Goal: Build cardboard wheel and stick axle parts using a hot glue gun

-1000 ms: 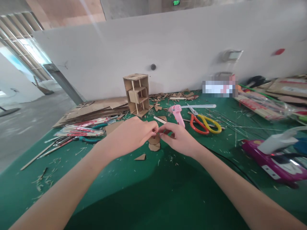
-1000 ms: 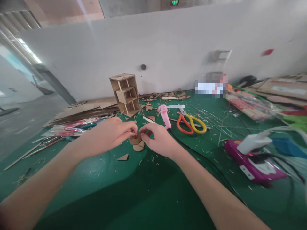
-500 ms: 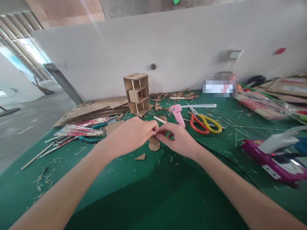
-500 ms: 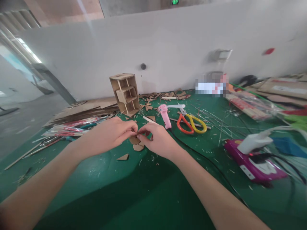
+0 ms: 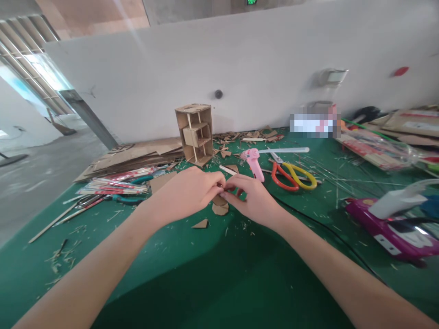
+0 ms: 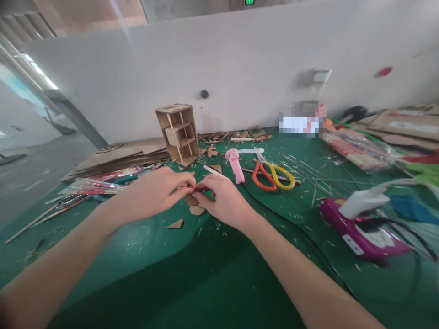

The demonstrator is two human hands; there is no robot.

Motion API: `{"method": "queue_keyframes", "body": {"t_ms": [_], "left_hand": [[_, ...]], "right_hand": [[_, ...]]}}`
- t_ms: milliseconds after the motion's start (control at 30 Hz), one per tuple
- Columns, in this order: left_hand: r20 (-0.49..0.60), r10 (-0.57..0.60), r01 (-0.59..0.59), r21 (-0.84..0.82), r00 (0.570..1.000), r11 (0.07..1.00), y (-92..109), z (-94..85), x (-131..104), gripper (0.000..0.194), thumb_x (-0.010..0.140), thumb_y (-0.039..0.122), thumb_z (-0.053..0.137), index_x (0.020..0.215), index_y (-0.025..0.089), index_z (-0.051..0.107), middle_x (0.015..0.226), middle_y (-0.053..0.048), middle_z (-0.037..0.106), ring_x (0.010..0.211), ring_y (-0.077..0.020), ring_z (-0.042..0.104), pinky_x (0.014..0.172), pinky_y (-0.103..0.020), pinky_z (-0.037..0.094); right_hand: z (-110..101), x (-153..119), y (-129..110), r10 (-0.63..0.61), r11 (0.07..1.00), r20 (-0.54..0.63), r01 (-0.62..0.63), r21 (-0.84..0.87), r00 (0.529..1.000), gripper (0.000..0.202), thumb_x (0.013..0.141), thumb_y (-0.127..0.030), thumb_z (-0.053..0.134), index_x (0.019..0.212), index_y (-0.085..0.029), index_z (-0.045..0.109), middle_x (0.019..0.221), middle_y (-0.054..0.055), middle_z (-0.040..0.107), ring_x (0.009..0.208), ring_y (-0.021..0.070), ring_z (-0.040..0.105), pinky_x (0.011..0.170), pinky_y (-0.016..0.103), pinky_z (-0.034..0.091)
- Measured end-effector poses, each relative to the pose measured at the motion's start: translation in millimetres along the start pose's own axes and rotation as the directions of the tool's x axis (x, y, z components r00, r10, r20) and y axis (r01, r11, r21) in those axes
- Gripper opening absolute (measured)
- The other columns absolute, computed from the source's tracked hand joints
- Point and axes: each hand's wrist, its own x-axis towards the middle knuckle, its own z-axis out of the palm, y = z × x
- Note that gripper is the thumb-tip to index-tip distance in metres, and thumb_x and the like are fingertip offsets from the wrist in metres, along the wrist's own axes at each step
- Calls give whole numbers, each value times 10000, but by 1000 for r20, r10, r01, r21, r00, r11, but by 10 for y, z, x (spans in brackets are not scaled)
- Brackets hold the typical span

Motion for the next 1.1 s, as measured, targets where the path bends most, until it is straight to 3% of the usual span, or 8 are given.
{"method": "queue_keyframes", "body": {"t_ms": [167, 367, 500, 600, 733, 1100], "left_hand": [[-15, 2, -2, -28, 1000, 1000, -12, 24, 25, 341, 943, 297, 334, 793, 202, 626, 690, -17, 647, 623, -152, 561, 589, -290, 354], [-24, 5, -7, -47, 1000, 999, -7, 37, 69, 351, 948, 267, 324, 796, 203, 634, 736, -12, 661, 672, -151, 576, 610, -286, 366], [-38, 52, -51, 21, 998, 998, 7, 56, 90, 339, 952, 244, 314, 921, 204, 649, 830, -31, 685, 758, -171, 598, 653, -293, 390], [-48, 93, -90, 61, 995, 994, 0, 77, 95, 358, 955, 247, 302, 995, 195, 654, 868, -53, 692, 789, -180, 608, 684, -304, 407], [-67, 63, -60, 38, 996, 997, -16, 89, 92, 387, 957, 259, 288, 1034, 196, 662, 867, -61, 694, 776, -178, 611, 668, -303, 415], [-68, 36, -38, -37, 997, 999, -39, 98, 93, 375, 951, 277, 308, 1057, 231, 664, 984, -44, 699, 851, -180, 620, 718, -304, 444]], "right_hand": [[53, 15, 8, -48, 999, -78, 48, 8, 996, 86, 839, -248, 611, 796, -198, 665, 934, 64, 641, 900, 186, 589, 813, 349, 482], [116, 41, 22, 40, 998, -146, -31, 59, 989, 108, 811, -225, 639, 708, -195, 657, 878, 49, 662, 856, 180, 598, 799, 351, 483], [128, 48, 13, 134, 986, -155, -117, 118, 979, 119, 795, -228, 644, 680, -198, 641, 847, 36, 648, 815, 169, 599, 751, 331, 478], [142, 55, 6, 201, 972, -157, -177, 155, 967, 108, 786, -265, 652, 704, -196, 641, 836, 33, 633, 780, 158, 587, 695, 309, 463], [187, 74, 14, 261, 955, -153, -233, 182, 953, 85, 787, -272, 639, 756, -193, 632, 849, 36, 640, 794, 158, 582, 683, 303, 450], [191, 74, 31, 261, 943, -144, -220, 250, 955, 89, 799, -278, 626, 783, -190, 627, 814, 26, 631, 773, 152, 578, 688, 303, 452]]}}
